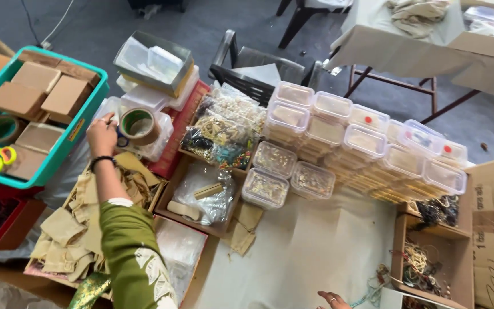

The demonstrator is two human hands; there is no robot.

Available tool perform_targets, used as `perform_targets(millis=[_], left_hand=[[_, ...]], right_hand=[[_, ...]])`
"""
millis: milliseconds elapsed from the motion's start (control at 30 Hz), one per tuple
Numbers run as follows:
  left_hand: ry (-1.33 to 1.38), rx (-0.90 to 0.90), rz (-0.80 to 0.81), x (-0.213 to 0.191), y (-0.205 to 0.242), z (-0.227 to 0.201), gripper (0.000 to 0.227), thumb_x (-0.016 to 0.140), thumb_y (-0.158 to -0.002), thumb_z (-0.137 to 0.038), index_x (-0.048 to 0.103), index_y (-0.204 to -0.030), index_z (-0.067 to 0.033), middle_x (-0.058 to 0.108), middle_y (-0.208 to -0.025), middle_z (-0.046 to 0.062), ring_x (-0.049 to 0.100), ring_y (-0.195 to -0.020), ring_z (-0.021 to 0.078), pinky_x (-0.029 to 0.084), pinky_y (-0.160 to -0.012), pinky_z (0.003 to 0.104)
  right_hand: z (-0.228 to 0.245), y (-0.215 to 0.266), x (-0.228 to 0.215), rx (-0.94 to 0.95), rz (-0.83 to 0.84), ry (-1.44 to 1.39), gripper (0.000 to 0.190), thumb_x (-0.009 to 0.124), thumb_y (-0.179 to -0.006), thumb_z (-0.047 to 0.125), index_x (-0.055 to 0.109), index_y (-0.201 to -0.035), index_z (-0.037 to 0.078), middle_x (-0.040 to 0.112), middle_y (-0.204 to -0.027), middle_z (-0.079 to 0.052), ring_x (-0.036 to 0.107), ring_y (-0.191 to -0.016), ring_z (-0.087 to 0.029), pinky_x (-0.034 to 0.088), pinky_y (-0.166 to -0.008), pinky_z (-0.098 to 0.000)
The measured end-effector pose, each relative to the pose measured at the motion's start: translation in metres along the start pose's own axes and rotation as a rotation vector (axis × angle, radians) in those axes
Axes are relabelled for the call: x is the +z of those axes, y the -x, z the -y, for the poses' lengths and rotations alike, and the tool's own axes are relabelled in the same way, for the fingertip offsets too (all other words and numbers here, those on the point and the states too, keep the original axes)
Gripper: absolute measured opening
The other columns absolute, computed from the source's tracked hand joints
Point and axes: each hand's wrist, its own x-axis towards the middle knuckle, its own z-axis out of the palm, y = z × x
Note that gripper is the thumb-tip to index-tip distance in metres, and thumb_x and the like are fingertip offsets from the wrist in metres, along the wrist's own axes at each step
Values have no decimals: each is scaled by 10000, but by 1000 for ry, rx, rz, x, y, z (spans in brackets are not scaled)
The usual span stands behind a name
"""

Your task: The person tapes a cardboard box shut using scissors to cut the tape. They then place a small plastic container into a cloth pouch, tie the pouch closed, and place it into a small plastic bag. Finally, they place a necklace into another small plastic bag.

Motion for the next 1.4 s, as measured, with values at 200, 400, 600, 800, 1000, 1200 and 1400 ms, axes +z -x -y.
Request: perform_targets(millis=[200, 400, 600, 800, 1000, 1200, 1400], left_hand=[[251, -179, -316, -59, 40, -65, 608, 329, -1134, -525, 667, -1288, -43, 616, -1341, 215, 516, -1281, 415, 296, -1131, 582], [176, -307, -517, -42, 163, -128, 589, 325, -1227, -463, 405, -1520, 41, 389, -1555, 262, 392, -1432, 473, 218, -1204, 581], [-19, 267, 393, 13, 301, -196, 216, 725, -766, -243, 776, -966, -179, 732, -1013, 60, 670, -1012, 293, 508, -833, 505], [255, 160, 502, 41, 378, -247, 272, 704, -919, -360, 746, -1139, -205, 708, -1157, 75, 612, -1166, 298, 492, -969, 542], [-183, 314, 506, 29, 449, -321, 668, 759, -741, -503, 678, -1280, -117, 535, -1403, 142, 401, -1386, 443, 311, -1106, 573], [-191, 312, 97, 116, 513, -298, 458, 637, -909, -334, 646, -1323, -138, 543, -1426, 106, 396, -1409, 362, 237, -1179, 658], [-458, 465, 144, 95, 491, -314, 367, 608, -910, -288, 679, -1238, -140, 639, -1248, 92, 521, -1322, 326, 341, -1122, 607]], right_hand=[[31, -2, -10, 205, 357, -243, 743, 682, -845, 547, 494, -1484, 217, 639, -1378, -75, 723, -1176, -280, 560, -1044, -397], [98, 24, -40, 620, 417, 60, 1295, 755, -792, 608, -13, -1637, -3, 692, -1270, -266, 713, -1181, -347, 572, -1056, -394], [160, 37, -53, 601, 480, -27, 1356, 730, -790, 531, -166, -1615, -66, 809, -990, -258, 799, -989, -384, 434, -1207, -336], [144, 37, -30, 489, 283, 57, 1305, 776, -785, 564, -51, -1585, -53, 759, -1039, -230, 710, -1084, -372, 304, -1238, -491], [163, 34, -22, 488, 193, 173, 1298, 770, -804, 555, -29, -1572, -120, 718, -1140, -228, 704, -1082, -359, 343, -1178, -526], [156, 44, -29, 387, 91, 209, 1177, 710, -836, 528, 47, -1596, -79, 704, -1131, -250, 712, -1043, -379, 531, -998, -483], [136, 57, -25, 335, 27, 140, 984, 675, -853, 541, 252, -1618, 89, 741, -1122, -266, 709, -1078, -414, 570, -959, -490]])
